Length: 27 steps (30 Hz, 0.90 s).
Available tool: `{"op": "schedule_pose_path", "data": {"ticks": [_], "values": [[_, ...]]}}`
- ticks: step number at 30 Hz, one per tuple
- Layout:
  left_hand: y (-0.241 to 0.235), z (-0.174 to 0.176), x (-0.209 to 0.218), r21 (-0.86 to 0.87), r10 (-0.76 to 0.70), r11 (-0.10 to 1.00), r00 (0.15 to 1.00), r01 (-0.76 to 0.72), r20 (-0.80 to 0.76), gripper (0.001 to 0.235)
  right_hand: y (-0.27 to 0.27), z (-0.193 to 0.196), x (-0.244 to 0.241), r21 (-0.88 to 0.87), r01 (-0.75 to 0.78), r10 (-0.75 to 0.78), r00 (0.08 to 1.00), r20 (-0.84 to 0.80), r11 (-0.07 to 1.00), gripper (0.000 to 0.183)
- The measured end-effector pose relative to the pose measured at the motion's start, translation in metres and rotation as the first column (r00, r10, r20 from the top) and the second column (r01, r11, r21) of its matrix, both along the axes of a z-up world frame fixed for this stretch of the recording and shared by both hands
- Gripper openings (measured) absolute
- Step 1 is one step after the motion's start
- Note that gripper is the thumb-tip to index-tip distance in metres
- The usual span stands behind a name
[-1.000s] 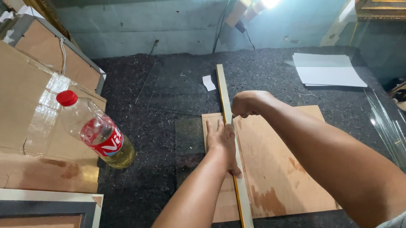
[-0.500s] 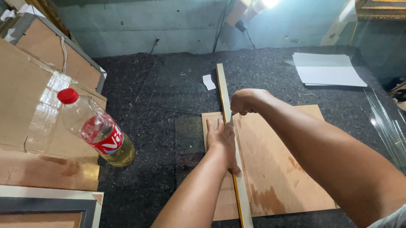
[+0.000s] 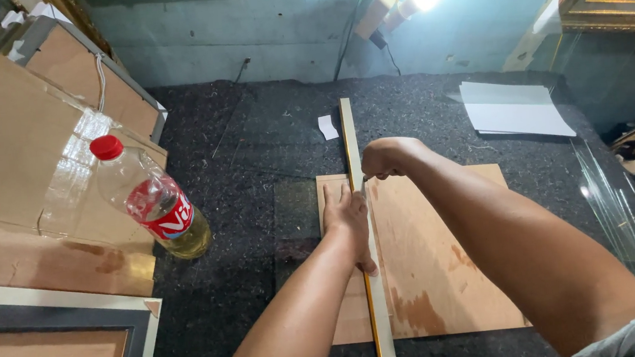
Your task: Measuring and cutting glass sheets for picture frames using a ruler and glass cutter.
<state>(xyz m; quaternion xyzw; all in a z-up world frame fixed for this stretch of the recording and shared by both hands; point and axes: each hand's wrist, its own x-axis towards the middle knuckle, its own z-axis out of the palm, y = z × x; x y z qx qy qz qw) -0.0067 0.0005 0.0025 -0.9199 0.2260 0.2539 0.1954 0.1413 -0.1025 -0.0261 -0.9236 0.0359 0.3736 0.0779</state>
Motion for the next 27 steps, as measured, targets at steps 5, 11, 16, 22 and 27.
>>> {"op": "schedule_pose_path", "data": {"ticks": [5, 11, 16, 22, 27], "values": [[0.000, -0.006, 0.001, -0.013, 0.002, 1.000, 1.000, -0.002, -0.007, 0.075, 0.000, 0.003, -0.001, 0.017, -0.008, 0.008, 1.000, -0.001, 1.000, 0.032], [0.001, -0.004, 0.009, 0.023, -0.013, 1.000, 0.999, 0.013, -0.036, 0.106, -0.003, 0.000, 0.003, 0.038, 0.007, -0.008, 1.000, 0.021, 0.999, 0.030], [0.000, -0.012, 0.010, 0.020, -0.019, 1.000, 1.000, 0.019, -0.017, 0.114, -0.006, -0.001, 0.002, 0.053, 0.036, -0.036, 0.999, 0.006, 0.998, 0.025], [-0.002, -0.026, 0.015, 0.007, -0.007, 1.000, 1.000, 0.007, -0.004, 0.119, 0.001, 0.005, -0.007, 0.024, 0.014, -0.013, 1.000, -0.005, 1.000, 0.025], [0.002, -0.017, 0.008, -0.081, 0.011, 0.997, 1.000, -0.013, -0.018, 0.085, 0.002, 0.017, -0.014, 0.089, 0.067, -0.070, 0.997, 0.033, 0.994, 0.026]]}}
